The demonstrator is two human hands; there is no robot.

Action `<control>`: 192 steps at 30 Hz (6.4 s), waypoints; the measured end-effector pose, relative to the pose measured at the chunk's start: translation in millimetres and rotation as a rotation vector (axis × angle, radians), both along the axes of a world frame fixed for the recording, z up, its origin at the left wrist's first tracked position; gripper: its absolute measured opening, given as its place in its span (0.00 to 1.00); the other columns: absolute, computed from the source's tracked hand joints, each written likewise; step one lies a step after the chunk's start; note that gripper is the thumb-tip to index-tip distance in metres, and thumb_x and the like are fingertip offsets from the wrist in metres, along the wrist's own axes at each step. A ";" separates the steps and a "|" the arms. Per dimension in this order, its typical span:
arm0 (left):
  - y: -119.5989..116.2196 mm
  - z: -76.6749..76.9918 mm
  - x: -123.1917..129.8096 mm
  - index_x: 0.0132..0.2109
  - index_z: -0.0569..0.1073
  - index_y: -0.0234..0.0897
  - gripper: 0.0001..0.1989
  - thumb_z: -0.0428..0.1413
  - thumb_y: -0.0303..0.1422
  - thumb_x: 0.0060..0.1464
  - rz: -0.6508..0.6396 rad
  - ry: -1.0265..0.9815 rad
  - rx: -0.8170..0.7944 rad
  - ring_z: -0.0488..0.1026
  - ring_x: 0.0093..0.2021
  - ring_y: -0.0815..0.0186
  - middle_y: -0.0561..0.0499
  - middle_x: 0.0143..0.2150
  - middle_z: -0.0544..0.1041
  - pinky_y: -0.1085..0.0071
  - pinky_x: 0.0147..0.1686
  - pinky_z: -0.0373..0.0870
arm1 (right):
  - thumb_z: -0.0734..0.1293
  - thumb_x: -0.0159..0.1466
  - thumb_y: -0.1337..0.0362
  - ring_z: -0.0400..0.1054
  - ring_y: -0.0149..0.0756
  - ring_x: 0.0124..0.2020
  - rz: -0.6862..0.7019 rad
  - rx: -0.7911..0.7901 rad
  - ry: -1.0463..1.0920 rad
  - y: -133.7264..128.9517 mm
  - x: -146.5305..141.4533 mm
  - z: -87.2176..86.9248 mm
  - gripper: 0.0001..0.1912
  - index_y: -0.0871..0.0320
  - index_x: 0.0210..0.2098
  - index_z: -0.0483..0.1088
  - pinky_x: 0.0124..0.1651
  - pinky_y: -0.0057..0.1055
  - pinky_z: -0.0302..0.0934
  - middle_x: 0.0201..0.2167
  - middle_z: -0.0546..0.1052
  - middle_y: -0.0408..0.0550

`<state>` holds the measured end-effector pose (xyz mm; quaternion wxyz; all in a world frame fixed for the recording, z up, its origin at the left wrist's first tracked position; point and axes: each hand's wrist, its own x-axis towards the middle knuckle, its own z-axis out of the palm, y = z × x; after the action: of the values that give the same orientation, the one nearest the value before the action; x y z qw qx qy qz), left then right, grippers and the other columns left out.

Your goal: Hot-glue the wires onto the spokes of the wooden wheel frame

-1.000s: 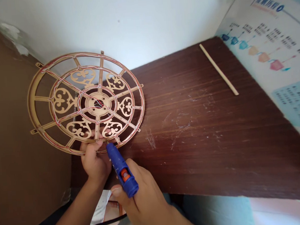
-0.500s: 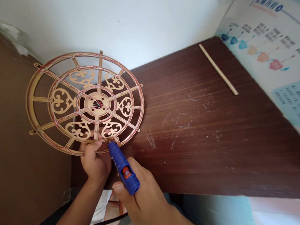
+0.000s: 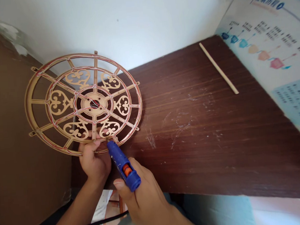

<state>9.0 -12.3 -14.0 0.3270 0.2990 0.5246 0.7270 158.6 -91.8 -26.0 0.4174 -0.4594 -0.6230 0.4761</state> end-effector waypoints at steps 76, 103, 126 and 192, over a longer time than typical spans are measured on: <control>-1.7 -4.3 -0.7 0.32 0.81 0.40 0.04 0.62 0.28 0.46 0.041 0.078 -0.031 0.81 0.33 0.62 0.52 0.34 0.84 0.67 0.35 0.81 | 0.54 0.83 0.45 0.76 0.36 0.29 0.019 0.044 0.062 10.3 -2.8 6.7 0.24 0.53 0.41 0.69 0.34 0.30 0.68 0.31 0.78 0.43; -2.1 -4.6 0.5 0.32 0.82 0.40 0.04 0.62 0.28 0.47 0.028 0.064 0.032 0.81 0.31 0.62 0.53 0.31 0.83 0.67 0.31 0.82 | 0.54 0.82 0.43 0.75 0.38 0.30 0.028 -0.005 0.083 7.9 -2.7 4.5 0.26 0.54 0.42 0.71 0.36 0.32 0.72 0.31 0.78 0.45; -4.4 0.4 1.4 0.31 0.79 0.41 0.02 0.63 0.32 0.47 0.073 0.255 -0.030 0.82 0.39 0.59 0.52 0.37 0.84 0.66 0.41 0.82 | 0.54 0.81 0.39 0.77 0.40 0.31 0.054 0.022 0.053 5.3 -0.4 7.2 0.28 0.54 0.46 0.71 0.37 0.33 0.73 0.33 0.80 0.46; -22.6 30.4 -2.2 0.39 0.82 0.40 0.07 0.62 0.37 0.56 -0.232 -0.679 -0.211 0.83 0.47 0.59 0.48 0.42 0.87 0.51 0.61 0.81 | 0.57 0.83 0.49 0.75 0.42 0.42 -0.059 0.147 0.269 -31.2 15.7 -10.7 0.21 0.46 0.69 0.63 0.43 0.37 0.78 0.51 0.73 0.52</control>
<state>6.8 -34.9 16.4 0.5916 0.0631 0.4207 0.6848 174.4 -122.9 -36.7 0.5433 -0.3779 -0.5808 0.4740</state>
